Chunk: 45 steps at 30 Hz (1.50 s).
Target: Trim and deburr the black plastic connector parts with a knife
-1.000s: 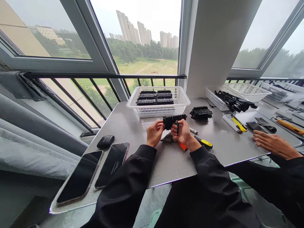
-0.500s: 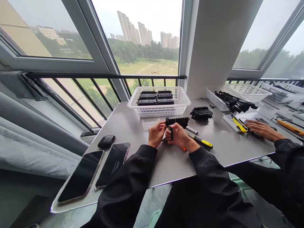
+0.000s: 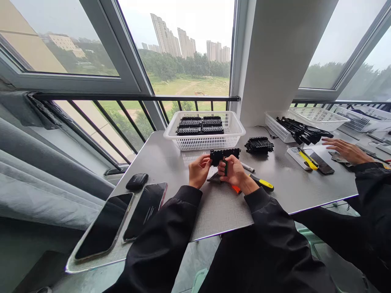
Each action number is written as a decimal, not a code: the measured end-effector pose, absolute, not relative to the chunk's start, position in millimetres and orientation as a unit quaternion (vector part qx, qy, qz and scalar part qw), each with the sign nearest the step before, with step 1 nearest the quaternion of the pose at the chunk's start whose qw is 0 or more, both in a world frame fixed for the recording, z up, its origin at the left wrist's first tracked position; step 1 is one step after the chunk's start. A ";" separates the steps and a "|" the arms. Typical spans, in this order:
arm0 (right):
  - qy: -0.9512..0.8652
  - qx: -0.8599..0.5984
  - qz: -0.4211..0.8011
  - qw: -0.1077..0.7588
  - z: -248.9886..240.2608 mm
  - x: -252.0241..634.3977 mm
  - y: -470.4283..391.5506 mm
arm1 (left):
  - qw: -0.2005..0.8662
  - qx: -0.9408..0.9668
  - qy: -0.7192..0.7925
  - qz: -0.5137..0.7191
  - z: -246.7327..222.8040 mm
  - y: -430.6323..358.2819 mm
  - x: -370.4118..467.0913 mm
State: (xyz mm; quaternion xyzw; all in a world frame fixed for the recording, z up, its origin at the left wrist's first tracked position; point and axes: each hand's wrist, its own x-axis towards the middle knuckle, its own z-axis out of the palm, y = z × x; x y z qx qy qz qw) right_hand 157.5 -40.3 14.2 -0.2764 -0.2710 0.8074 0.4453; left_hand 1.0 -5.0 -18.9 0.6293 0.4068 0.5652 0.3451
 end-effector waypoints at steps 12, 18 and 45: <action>-0.270 -0.266 0.786 0.489 13.5 171.8 -36.8 | 0.332 0.621 0.418 0.574 -20.4 1.4 -4.6; -0.324 -0.308 0.724 0.526 12.8 190.8 -41.3 | 0.328 0.608 0.431 0.580 -20.4 2.6 -7.2; -0.261 -0.328 0.754 0.506 12.8 173.9 -34.6 | 0.317 0.618 0.427 0.579 -18.6 -3.2 -1.6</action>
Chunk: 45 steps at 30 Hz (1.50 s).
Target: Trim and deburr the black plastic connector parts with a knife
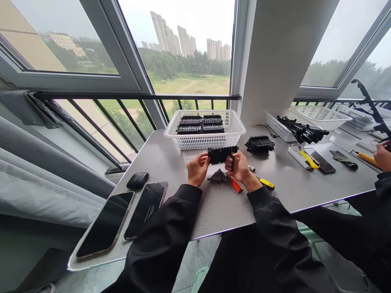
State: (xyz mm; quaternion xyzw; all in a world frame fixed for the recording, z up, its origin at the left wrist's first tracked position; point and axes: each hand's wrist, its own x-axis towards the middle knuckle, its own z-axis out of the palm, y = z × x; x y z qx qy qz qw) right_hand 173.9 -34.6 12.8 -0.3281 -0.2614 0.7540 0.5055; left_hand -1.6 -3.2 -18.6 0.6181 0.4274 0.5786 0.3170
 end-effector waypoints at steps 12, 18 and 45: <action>-0.329 -0.302 0.790 0.419 10.6 155.7 -41.0 | 0.303 0.645 0.422 0.560 -16.1 -12.6 5.8; -0.382 -0.289 0.734 0.481 16.5 158.1 -44.3 | 0.436 0.527 0.429 0.590 -13.4 -3.9 1.7; -0.506 -0.491 0.290 0.647 -6.1 160.5 -30.0 | 0.476 0.598 0.383 0.519 -16.1 -4.9 7.4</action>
